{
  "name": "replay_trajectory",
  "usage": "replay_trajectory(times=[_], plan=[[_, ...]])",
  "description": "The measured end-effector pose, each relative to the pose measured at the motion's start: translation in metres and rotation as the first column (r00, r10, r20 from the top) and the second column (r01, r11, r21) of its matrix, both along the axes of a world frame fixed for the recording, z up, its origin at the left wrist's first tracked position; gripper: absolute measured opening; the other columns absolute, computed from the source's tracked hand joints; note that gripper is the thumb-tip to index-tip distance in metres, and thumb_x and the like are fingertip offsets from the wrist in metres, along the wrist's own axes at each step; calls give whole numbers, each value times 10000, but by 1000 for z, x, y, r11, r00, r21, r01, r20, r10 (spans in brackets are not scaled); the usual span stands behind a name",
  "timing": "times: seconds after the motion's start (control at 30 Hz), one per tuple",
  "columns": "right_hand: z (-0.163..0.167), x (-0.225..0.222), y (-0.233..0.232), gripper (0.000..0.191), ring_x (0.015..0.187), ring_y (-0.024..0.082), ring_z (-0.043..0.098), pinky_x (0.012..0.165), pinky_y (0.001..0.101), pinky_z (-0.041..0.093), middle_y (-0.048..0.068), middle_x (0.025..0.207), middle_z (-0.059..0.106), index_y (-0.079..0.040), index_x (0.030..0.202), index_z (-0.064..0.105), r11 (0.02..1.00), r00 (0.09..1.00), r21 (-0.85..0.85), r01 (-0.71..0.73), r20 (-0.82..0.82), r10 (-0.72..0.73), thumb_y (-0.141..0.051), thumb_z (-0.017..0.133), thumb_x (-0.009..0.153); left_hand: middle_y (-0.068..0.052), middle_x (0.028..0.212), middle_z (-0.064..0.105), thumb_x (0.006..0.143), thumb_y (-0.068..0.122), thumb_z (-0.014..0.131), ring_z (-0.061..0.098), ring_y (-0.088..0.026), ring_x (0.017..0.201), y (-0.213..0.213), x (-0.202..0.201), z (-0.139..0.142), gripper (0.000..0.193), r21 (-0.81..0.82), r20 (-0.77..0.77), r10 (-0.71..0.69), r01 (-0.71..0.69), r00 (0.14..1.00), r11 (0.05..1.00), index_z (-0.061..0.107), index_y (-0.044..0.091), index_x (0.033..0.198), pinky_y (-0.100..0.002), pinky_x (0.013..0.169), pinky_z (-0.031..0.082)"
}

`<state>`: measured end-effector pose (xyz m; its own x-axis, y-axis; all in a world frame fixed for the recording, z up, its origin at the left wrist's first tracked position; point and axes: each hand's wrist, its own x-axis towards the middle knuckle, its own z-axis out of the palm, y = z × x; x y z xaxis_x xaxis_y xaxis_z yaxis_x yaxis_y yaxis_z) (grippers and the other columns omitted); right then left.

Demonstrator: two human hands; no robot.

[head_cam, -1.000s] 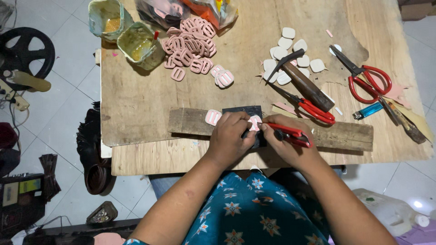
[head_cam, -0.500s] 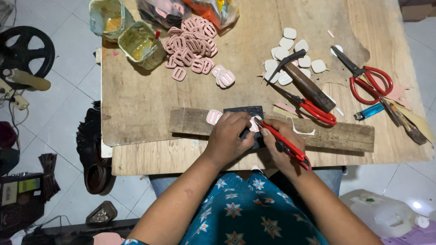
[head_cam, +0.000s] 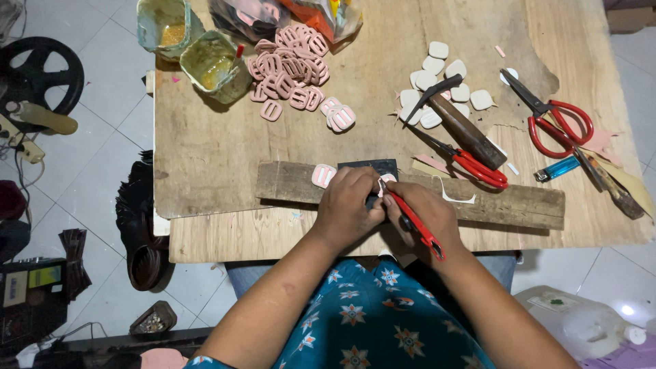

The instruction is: The person sits at a workbench trimming small pink foam pieces with scissors, then places white foam pieces on a black block and cuts slots into them with a utility knife, setting finished pieces aside with the pile of completed buckles.

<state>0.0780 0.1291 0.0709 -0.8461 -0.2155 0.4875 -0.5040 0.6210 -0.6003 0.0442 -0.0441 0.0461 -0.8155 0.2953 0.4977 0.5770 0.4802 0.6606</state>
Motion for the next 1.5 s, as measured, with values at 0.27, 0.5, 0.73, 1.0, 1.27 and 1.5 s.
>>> replay_trajectory(times=[0.27, 0.5, 0.73, 1.0, 1.27, 1.5], plan=[[23, -1, 7, 168, 793, 307, 734, 698, 365, 578, 137, 915, 734, -46, 1019, 731, 997, 972, 70, -9, 233, -7, -169, 726, 905, -100, 1009, 616, 710, 34, 765, 593, -335, 952, 9, 4, -1, 312, -34, -10, 45, -45, 999, 998, 574, 38, 956, -445, 871, 480], [-2, 6, 20, 244, 965, 257, 719, 857, 359, 559, 152, 1064, 732, -32, 1120, 703, 987, 943, -74, 146, 311, -116, -230, 635, 995, -104, 1042, 613, 719, 39, 754, 595, -330, 979, 10, 6, -3, 339, -27, -26, 50, -51, 998, 998, 574, 32, 1007, -445, 897, 475], [-57, -10, 40, 296, 1147, 197, 599, 1049, 352, 460, 118, 1226, 644, 0, 1276, 602, 865, 930, -388, 318, 304, -206, -240, 566, 1105, -108, 1024, 655, 743, 75, 765, 625, -314, 956, 3, 2, -5, 326, 91, 90, 24, -32, 996, 995, 585, 40, 1013, -409, 857, 518], [-71, -16, 47, 290, 1097, 142, 631, 1018, 304, 503, 96, 1193, 656, -2, 1289, 557, 705, 912, -647, 291, 411, 1, -213, 552, 1089, -115, 983, 675, 841, 149, 756, 660, -202, 822, -6, -31, 5, 295, 181, 477, 187, -304, 859, 935, 589, 39, 1058, -337, 745, 558], [-69, -19, 48, 280, 1134, 152, 635, 1043, 312, 496, 96, 1217, 654, -14, 1280, 550, 686, 897, -665, 296, 439, 39, -199, 548, 1071, -155, 1177, 665, 841, 77, 690, 667, -302, 986, -38, -75, 3, 388, -10, 137, 362, -364, 922, 931, 613, 13, 1217, -398, 857, 535], [-71, -20, 48, 277, 1148, 146, 610, 1058, 310, 468, 90, 1230, 651, -11, 1272, 567, 733, 912, -621, 278, 411, 2, -206, 558, 1074, -72, 1084, 729, 711, 100, 743, 613, -328, 1051, -89, -35, 19, 383, -292, 202, 167, -103, 965, 951, 741, 105, 1094, -469, 902, 406]])
